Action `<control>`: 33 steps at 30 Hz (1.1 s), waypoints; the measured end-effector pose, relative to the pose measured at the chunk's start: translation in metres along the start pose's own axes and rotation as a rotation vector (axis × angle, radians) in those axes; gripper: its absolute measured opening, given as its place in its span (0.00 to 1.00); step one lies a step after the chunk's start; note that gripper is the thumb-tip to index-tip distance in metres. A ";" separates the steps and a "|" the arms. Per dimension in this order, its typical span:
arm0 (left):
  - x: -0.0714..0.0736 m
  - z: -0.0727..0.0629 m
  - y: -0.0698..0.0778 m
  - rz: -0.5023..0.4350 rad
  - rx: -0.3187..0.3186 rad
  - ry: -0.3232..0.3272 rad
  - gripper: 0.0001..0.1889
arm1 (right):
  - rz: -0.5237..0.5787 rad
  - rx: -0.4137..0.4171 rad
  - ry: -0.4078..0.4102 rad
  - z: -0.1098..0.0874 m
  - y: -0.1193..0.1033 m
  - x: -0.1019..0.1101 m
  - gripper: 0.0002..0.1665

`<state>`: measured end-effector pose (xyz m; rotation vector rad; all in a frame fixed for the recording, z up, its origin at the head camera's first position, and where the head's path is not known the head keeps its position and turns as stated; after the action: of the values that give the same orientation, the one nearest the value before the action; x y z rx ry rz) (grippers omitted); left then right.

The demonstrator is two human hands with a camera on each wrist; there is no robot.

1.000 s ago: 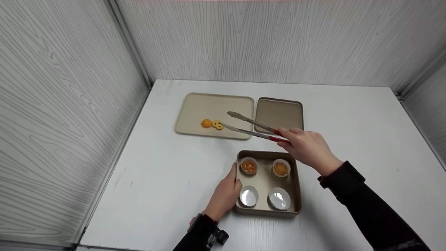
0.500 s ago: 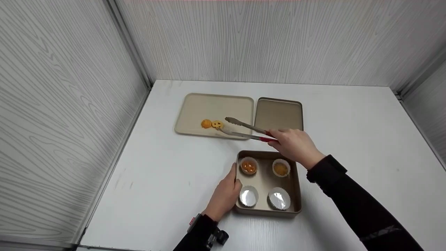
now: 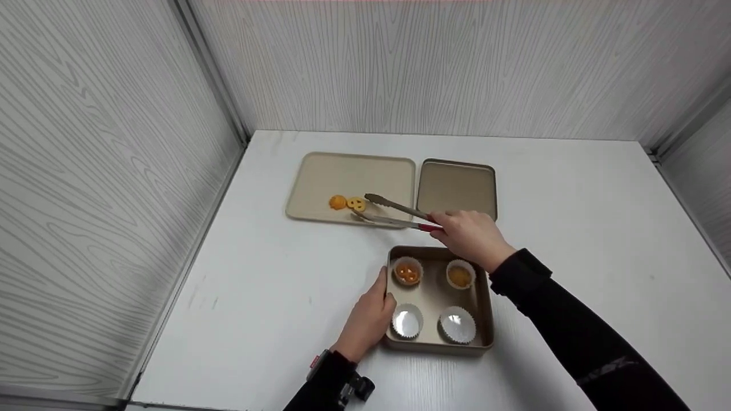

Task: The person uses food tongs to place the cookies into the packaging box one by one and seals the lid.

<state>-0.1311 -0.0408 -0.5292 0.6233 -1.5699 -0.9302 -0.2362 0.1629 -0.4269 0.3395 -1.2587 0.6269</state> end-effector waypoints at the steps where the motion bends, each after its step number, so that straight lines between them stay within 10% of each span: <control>1: 0.000 0.000 0.000 -0.001 0.000 0.000 0.33 | -0.006 0.001 0.000 0.001 0.000 -0.001 0.12; 33: 0.000 -0.001 0.000 0.000 0.005 0.007 0.33 | -0.093 0.055 0.147 -0.004 0.001 -0.009 0.15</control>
<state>-0.1304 -0.0411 -0.5291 0.6294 -1.5668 -0.9229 -0.2349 0.1635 -0.4366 0.3888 -1.0807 0.5969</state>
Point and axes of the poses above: each hand's wrist, its own z-axis towards the middle knuckle, its own x-axis out of the back of the hand, y = z × x, the point moved 3 cm from there along z, towards the middle knuckle, and after that the axes turned 1 degree about -y, right-handed, at the moved point
